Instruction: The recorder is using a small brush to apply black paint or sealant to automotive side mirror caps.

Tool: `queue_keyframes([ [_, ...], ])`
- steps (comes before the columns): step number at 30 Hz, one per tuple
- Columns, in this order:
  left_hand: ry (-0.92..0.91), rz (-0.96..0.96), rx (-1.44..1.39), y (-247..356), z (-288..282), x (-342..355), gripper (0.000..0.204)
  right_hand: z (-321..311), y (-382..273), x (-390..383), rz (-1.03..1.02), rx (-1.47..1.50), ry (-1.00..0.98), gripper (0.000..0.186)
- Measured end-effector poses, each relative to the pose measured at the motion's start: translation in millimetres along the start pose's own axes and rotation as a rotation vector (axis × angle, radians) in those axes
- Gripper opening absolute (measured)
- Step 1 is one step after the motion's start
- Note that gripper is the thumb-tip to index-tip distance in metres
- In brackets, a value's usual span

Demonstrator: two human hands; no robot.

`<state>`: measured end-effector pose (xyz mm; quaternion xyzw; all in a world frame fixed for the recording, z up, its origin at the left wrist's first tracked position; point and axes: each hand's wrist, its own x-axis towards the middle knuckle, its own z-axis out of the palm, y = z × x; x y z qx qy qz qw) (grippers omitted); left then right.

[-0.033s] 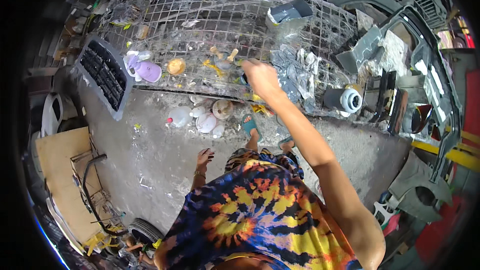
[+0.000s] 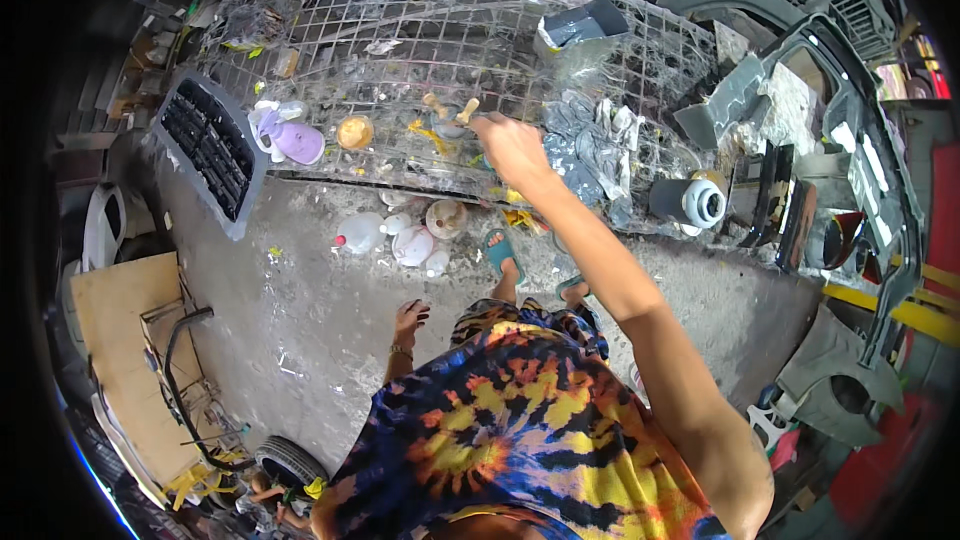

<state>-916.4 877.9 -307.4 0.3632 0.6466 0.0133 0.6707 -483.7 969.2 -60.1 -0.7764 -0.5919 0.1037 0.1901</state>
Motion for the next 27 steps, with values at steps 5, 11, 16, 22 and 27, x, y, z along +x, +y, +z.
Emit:
queue_keyframes([
  [5,0.070,-0.085,-0.083,-39,-5,-22,0.034,73,12,61,-0.073,-0.149,-0.154,0.017],
  [11,0.038,-0.300,-0.044,-90,-16,-44,0.037,72,12,62,-0.107,-0.198,-0.250,0.016],
  [16,-0.078,-0.325,-0.018,-96,-22,-29,0.038,-11,34,-31,0.173,0.024,0.038,0.016],
  [22,-0.033,-0.243,0.122,-42,0,24,0.034,-80,123,-149,0.646,0.001,0.157,0.010],
  [27,-0.059,0.029,0.120,28,11,46,0.035,-36,173,-155,0.615,-0.103,0.056,0.008],
])
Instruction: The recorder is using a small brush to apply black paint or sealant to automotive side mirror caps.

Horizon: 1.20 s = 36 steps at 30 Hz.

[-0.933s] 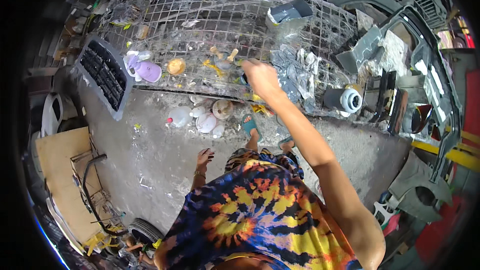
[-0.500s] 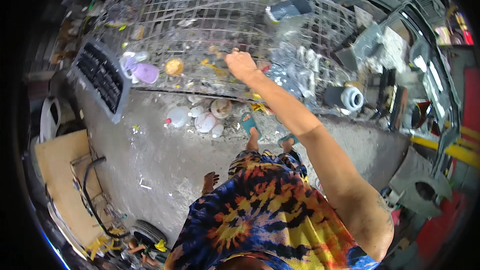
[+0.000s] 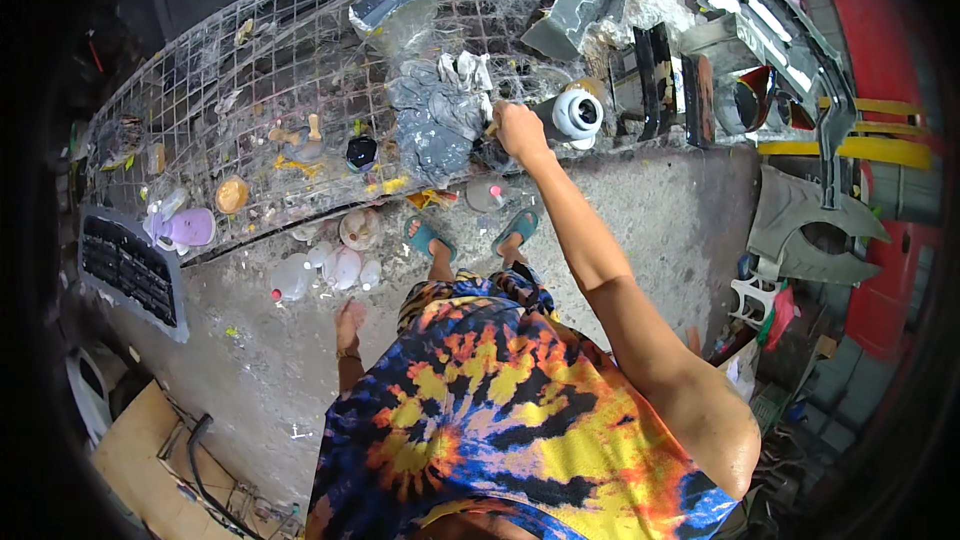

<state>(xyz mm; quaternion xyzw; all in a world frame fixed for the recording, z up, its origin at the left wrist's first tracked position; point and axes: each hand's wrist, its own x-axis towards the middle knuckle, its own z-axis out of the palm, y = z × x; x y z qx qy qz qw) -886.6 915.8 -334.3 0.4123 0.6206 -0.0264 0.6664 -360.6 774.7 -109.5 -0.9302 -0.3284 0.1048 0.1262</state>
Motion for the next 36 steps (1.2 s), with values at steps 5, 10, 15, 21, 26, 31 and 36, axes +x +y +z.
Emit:
queue_keyframes([
  [5,-0.020,0.042,-0.020,33,3,5,0.037,14,6,5,-0.049,-0.022,0.006,0.012],
  [10,-0.058,0.039,0.039,-2,0,-5,0.036,10,4,-24,0.004,0.086,0.199,0.017],
  [15,-0.039,-0.262,0.123,-43,-9,-18,0.037,16,13,-34,-0.084,-0.002,0.017,0.023],
  [21,-0.059,-0.210,0.098,-44,-9,-27,0.036,-6,21,-24,-0.149,-0.104,-0.147,0.018],
  [26,0.012,-0.128,0.081,-16,0,-28,0.036,-12,17,13,-0.173,-0.002,-0.113,0.013],
  [31,-0.002,-0.069,0.054,5,9,-23,0.036,18,7,29,-0.085,0.076,0.001,0.014],
  [36,0.004,-0.036,0.042,3,3,-27,0.036,14,6,9,-0.011,0.069,0.017,0.015],
])
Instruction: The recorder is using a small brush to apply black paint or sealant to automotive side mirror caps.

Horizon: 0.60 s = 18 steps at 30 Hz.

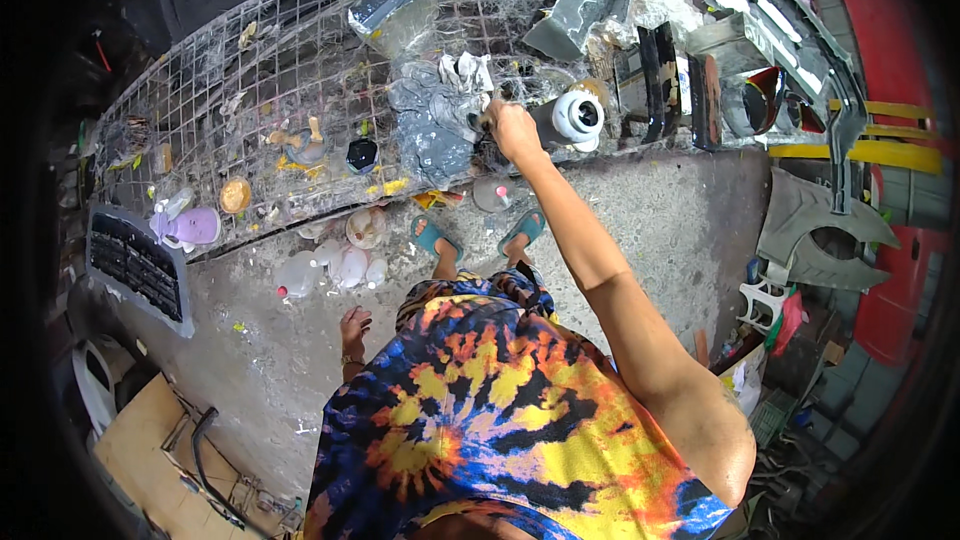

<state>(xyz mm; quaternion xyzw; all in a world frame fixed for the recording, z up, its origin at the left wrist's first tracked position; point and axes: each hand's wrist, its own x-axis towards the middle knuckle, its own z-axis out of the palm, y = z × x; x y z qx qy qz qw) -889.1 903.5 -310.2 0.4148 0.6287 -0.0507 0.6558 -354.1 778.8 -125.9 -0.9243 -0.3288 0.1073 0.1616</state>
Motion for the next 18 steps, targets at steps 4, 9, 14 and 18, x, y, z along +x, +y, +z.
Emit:
queue_keyframes([
  [4,-0.006,-0.044,0.008,-14,-4,-2,0.036,-40,-13,-10,0.002,-0.017,-0.074,0.013],
  [9,0.040,-0.114,-0.072,-30,-8,-5,0.032,-78,-84,-26,-0.018,0.608,-0.201,0.017],
  [14,0.104,-0.051,-0.160,-37,-8,-19,0.030,-23,-192,-5,-0.454,0.492,-0.141,0.023],
  [18,0.141,-0.064,-0.229,-53,-11,-31,0.032,19,-232,28,-0.512,0.221,-0.200,0.022],
])
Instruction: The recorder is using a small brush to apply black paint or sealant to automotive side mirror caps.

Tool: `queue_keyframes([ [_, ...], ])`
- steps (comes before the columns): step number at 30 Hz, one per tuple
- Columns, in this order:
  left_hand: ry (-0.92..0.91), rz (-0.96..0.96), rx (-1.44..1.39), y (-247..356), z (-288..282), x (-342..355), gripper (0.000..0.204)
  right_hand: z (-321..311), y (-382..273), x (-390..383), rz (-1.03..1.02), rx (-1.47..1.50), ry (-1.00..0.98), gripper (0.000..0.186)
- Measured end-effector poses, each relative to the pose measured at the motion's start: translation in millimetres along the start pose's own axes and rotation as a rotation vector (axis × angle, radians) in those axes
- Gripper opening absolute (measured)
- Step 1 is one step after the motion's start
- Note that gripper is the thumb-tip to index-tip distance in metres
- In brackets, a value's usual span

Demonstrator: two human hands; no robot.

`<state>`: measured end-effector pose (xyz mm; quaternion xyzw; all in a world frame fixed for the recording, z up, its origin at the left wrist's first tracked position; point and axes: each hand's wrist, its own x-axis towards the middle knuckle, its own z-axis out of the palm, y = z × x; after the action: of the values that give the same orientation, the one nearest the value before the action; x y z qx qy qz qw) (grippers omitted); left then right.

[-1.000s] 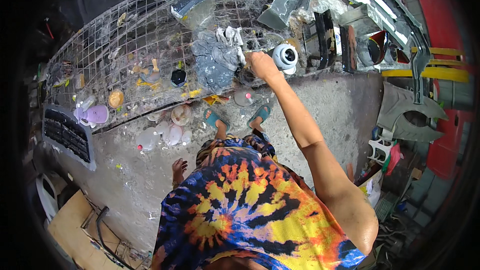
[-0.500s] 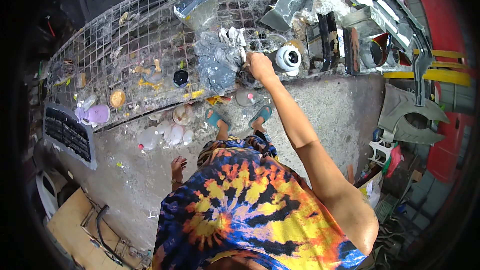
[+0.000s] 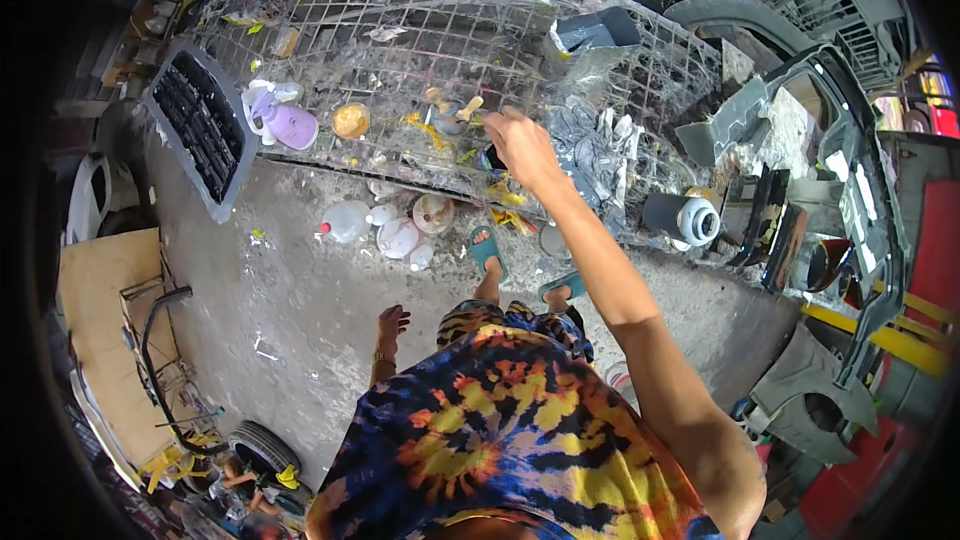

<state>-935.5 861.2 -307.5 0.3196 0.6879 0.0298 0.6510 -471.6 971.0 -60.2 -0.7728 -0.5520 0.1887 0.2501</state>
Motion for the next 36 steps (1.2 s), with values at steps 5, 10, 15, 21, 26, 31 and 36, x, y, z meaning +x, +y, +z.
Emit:
queue_keyframes([
  [5,0.047,-0.078,-0.030,-53,-11,-18,0.036,63,16,45,-0.160,-0.301,-0.152,0.024],
  [10,0.055,-0.291,-0.055,-92,-20,-33,0.034,97,23,65,-0.164,-0.408,-0.190,0.024],
  [15,0.001,-0.237,-0.110,-103,-22,-22,0.036,47,15,29,-0.009,-0.104,0.007,0.020],
  [21,-0.158,-0.106,-0.086,-63,-3,33,0.041,-59,68,-91,0.388,0.053,0.406,0.014],
  [26,-0.180,-0.006,0.190,20,13,54,0.033,-78,135,-135,0.561,-0.237,0.369,0.013],
  [31,-0.219,0.172,0.114,77,28,50,0.032,-44,198,-126,0.651,-0.366,0.215,0.014],
  [36,-0.176,0.199,0.148,64,22,40,0.031,-34,201,-131,0.563,-0.318,0.242,0.012],
])
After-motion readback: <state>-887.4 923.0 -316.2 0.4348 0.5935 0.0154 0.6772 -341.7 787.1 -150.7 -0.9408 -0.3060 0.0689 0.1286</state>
